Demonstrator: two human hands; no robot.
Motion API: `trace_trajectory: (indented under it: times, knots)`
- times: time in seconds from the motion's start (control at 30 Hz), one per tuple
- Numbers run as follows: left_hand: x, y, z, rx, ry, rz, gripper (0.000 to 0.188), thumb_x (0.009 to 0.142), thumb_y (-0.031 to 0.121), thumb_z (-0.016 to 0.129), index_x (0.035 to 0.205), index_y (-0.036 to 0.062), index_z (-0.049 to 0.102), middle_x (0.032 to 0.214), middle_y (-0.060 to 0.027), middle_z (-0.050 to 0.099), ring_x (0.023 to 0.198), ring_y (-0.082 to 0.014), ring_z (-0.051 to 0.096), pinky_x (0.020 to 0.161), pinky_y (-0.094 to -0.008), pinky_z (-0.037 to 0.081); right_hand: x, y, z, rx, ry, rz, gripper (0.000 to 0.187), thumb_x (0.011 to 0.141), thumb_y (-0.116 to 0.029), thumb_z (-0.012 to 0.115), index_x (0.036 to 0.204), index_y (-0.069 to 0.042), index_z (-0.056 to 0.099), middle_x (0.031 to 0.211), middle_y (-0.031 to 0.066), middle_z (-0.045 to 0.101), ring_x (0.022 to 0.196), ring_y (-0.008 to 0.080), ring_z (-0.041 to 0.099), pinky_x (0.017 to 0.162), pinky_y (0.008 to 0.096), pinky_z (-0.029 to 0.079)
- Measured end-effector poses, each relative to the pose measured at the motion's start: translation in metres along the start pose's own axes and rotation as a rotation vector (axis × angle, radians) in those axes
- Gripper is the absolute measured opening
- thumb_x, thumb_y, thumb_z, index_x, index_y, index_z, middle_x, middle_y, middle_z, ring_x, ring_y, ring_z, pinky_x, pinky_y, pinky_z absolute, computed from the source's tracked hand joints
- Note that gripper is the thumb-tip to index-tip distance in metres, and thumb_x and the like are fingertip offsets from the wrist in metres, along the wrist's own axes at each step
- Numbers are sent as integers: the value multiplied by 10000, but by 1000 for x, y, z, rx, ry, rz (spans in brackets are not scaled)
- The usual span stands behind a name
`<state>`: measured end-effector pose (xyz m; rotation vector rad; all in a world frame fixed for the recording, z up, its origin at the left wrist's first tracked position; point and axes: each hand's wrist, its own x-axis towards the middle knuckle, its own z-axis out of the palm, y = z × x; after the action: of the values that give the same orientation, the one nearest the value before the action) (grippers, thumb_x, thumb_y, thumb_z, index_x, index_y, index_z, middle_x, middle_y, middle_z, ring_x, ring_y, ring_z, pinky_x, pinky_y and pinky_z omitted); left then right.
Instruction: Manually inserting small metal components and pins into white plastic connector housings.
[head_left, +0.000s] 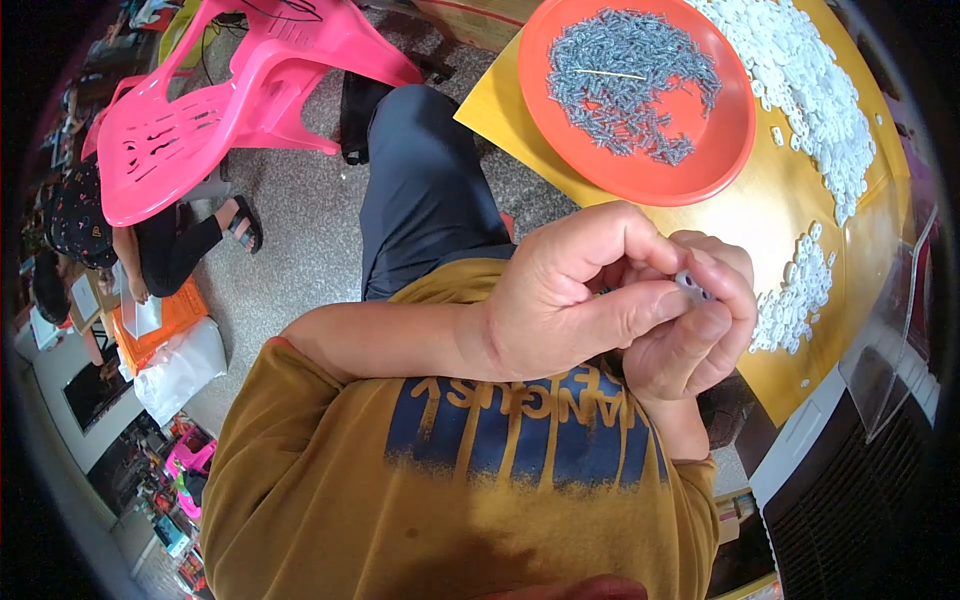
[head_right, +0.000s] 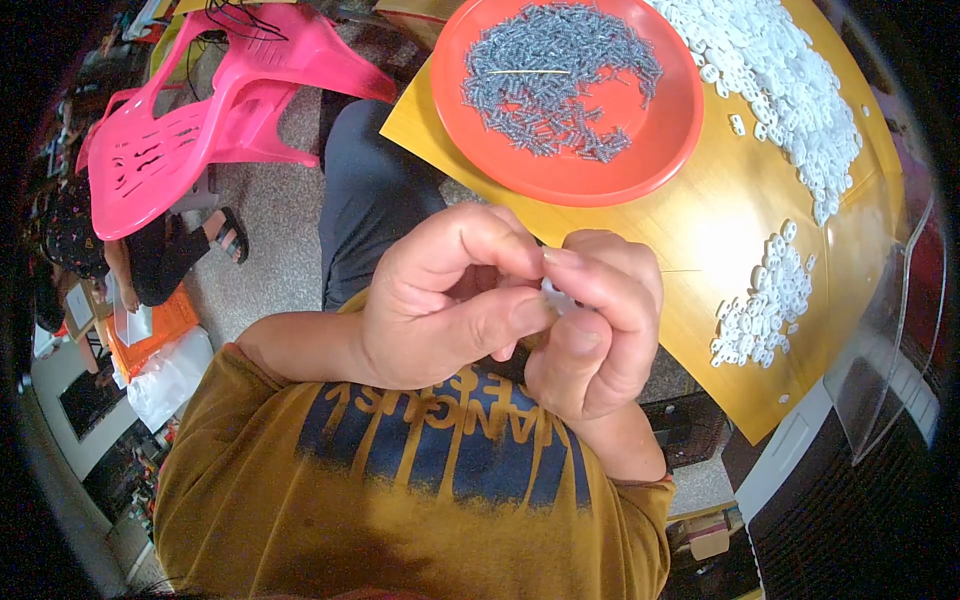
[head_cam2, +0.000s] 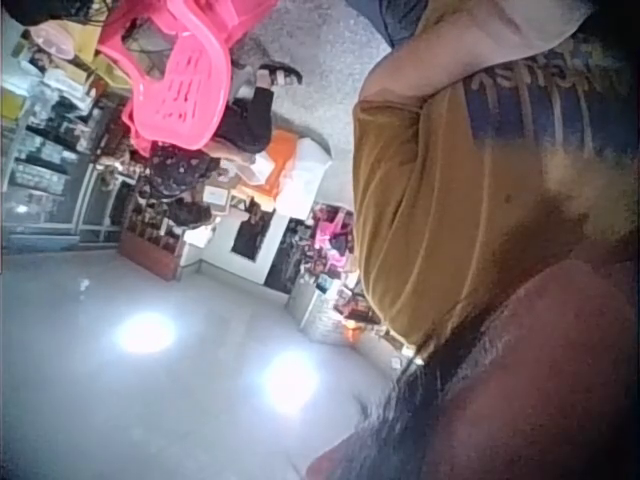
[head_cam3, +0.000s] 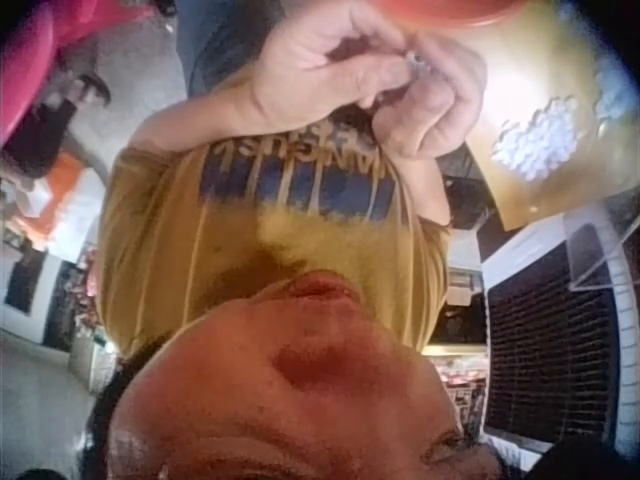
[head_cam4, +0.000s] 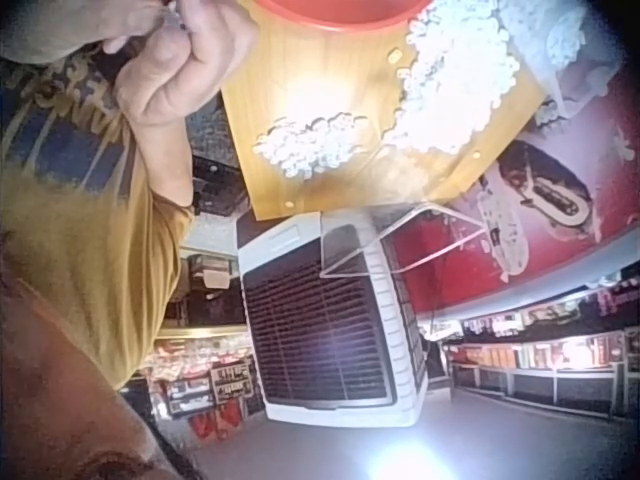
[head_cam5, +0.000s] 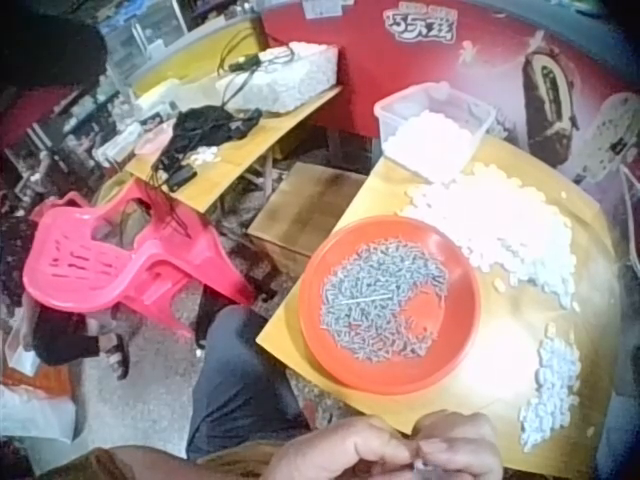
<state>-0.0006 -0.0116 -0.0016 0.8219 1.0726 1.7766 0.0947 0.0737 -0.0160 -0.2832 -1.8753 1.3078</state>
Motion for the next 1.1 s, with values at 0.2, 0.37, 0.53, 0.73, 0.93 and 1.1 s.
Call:
trace_trajectory:
  times: [0.2,0.37,0.53,0.73,0.93,1.1]
  knots:
    - [2,0,2,-30,-11,13,160,809,-26,526,942,28,456,811,-33,475,581,-34,463,486,-161,374,-2,1,0,24,42,-1,342,922,-300,313,999,6,446,852,123,482,738,185,489,634,278,419]
    - [4,0,2,-132,7,-57,196,809,-23,529,980,36,454,790,-15,475,592,-29,463,495,-157,377,2,1,-4,-52,-2,12,415,914,-357,310,1026,15,455,903,146,495,784,199,498,683,301,420]
    - [2,6,4,-219,47,-122,191,815,2,540,991,1,468,784,15,483,691,-15,447,596,-159,392,1,1,-7,-35,-31,18,446,910,-366,315,1064,32,445,914,152,494,799,196,490,702,300,414]
    - [2,7,5,-193,51,-131,193,821,14,538,1002,0,474,793,11,491,687,-13,456,583,-155,395,0,1,-9,15,-28,14,387,907,-278,329,1088,46,439,946,162,485,818,191,478,706,298,416]
    - [4,5,2,-95,0,-135,221,826,10,513,1038,28,452,837,-41,510,618,-45,492,525,-166,435,-4,0,-12,35,-18,44,333,897,-207,354,1122,30,417,967,166,484,842,186,480,718,301,415]
    - [9,6,4,-85,-6,-163,213,838,31,503,1046,25,460,865,-50,523,632,-49,494,527,-165,433,-2,6,-13,108,54,4,298,848,-68,438,1118,53,413,927,144,488,749,160,491,640,258,411]
